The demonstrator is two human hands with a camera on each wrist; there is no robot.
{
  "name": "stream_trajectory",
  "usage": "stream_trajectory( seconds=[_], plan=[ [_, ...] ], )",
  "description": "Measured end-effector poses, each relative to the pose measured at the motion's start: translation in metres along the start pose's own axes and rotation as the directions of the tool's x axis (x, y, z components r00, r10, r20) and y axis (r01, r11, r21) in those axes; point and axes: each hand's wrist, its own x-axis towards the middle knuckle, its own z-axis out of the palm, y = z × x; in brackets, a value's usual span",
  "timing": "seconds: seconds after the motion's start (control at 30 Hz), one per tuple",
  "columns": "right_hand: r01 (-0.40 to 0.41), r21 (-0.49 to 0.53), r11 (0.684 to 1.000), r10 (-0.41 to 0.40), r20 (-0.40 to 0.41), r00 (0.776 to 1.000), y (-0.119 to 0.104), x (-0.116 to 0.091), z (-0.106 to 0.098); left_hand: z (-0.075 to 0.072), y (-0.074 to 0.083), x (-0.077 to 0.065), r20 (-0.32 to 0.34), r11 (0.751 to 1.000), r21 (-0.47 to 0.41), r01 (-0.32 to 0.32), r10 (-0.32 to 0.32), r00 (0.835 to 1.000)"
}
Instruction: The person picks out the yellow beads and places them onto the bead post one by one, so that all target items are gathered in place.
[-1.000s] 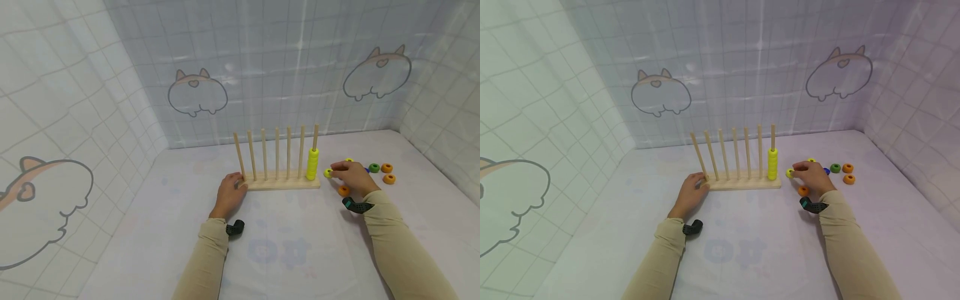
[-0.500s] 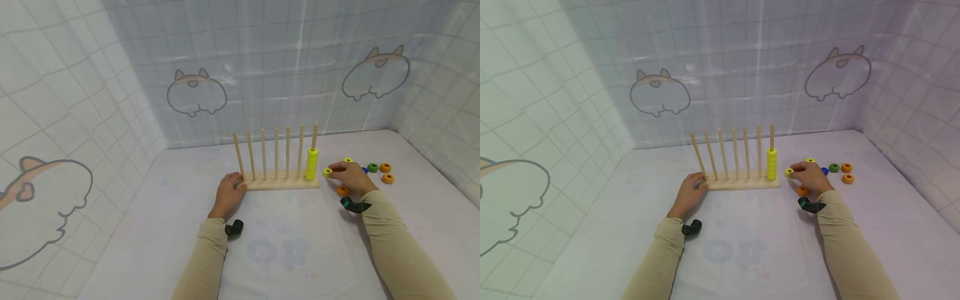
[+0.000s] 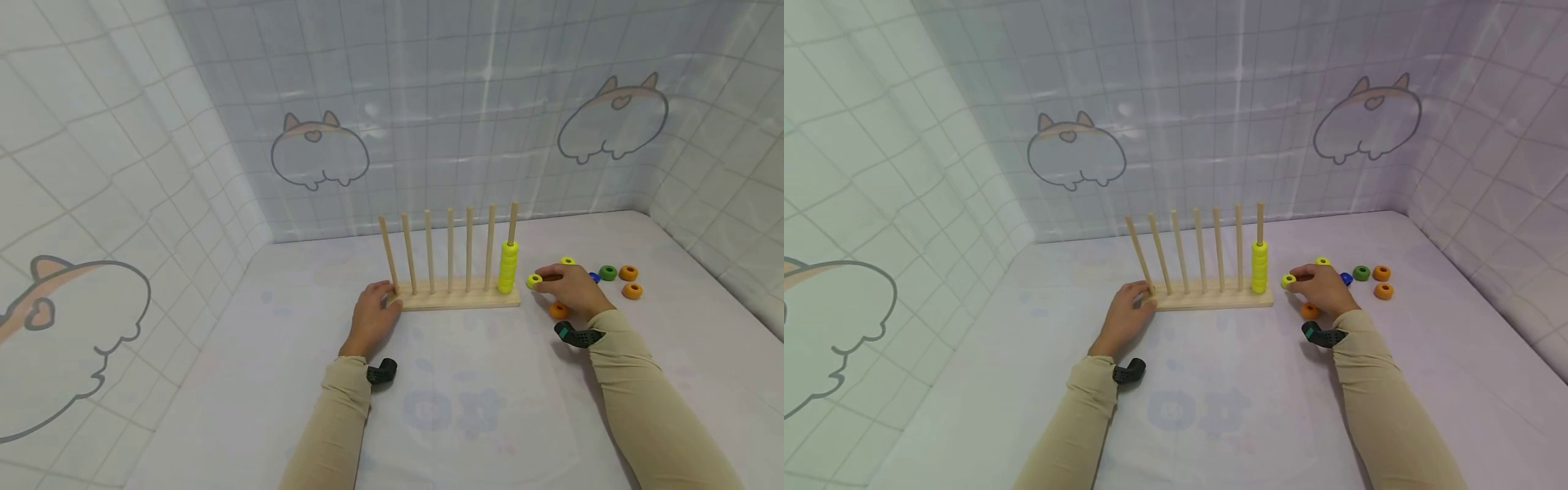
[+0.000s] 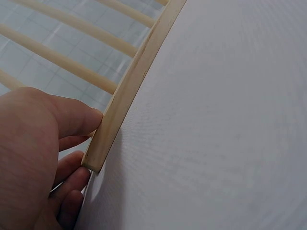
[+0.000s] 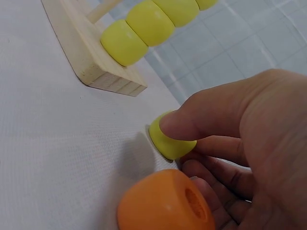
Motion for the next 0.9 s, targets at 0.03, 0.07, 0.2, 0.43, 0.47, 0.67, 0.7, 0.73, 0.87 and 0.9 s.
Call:
stream_trajectory(
  seconds=[0.03, 0.07, 0.2, 0.43, 0.47, 0.67, 0.7, 0.73, 0.87, 0.9],
  plan=[
    [-0.002, 0.005, 1.000, 0.002, 0.001, 1.000, -0.0004, -0.0003, 0.0000, -0.0002, 0.0003, 0.0000, 0.001, 1.000, -0.001, 0.001, -0.001, 1.000],
    [-0.004, 0.008, 1.000, 0.004, 0.002, 1.000, -0.0004, -0.0002, 0.0001, -0.0003, 0.0003, 0.0000, 0.001, 1.000, -0.002, 0.001, -0.001, 1.000],
    [-0.006, 0.017, 1.000, 0.006, 0.005, 1.000, -0.0009, -0.0007, 0.0004, -0.0002, 0.0001, 0.0001, 0.001, 1.000, 0.000, 0.003, -0.003, 1.000],
    [-0.009, 0.010, 1.000, 0.009, -0.008, 1.000, -0.0023, -0.0021, 0.0009, -0.0005, 0.0010, 0.0001, 0.004, 1.000, 0.004, 0.007, -0.007, 1.000],
    [-0.010, 0.007, 1.000, 0.010, -0.008, 1.000, -0.0021, -0.0019, 0.0010, -0.0005, 0.0010, 0.0001, 0.004, 1.000, 0.004, 0.007, -0.007, 1.000],
    [-0.035, 0.023, 0.999, 0.035, 0.002, 0.999, -0.0027, -0.0009, 0.0021, -0.0011, 0.0020, -0.0010, 0.002, 1.000, -0.009, 0.003, -0.003, 1.000],
    [-0.037, 0.025, 0.999, 0.037, 0.003, 0.999, -0.0031, -0.0009, 0.0023, -0.0011, 0.0020, -0.0011, 0.002, 1.000, -0.011, 0.002, -0.002, 1.000],
    [-0.040, 0.029, 0.999, 0.040, 0.004, 0.999, -0.0036, -0.0010, 0.0025, -0.0009, 0.0019, -0.0011, 0.000, 1.000, -0.011, 0.000, 0.000, 1.000],
    [-0.043, 0.026, 0.999, 0.043, 0.003, 0.999, -0.0048, -0.0014, 0.0027, -0.0003, 0.0011, -0.0004, -0.002, 1.000, -0.014, 0.001, -0.001, 1.000],
    [-0.041, 0.021, 0.999, 0.041, 0.002, 0.999, -0.0049, -0.0013, 0.0028, -0.0002, 0.0011, -0.0003, -0.003, 1.000, -0.015, 0.002, -0.002, 1.000]
  ],
)
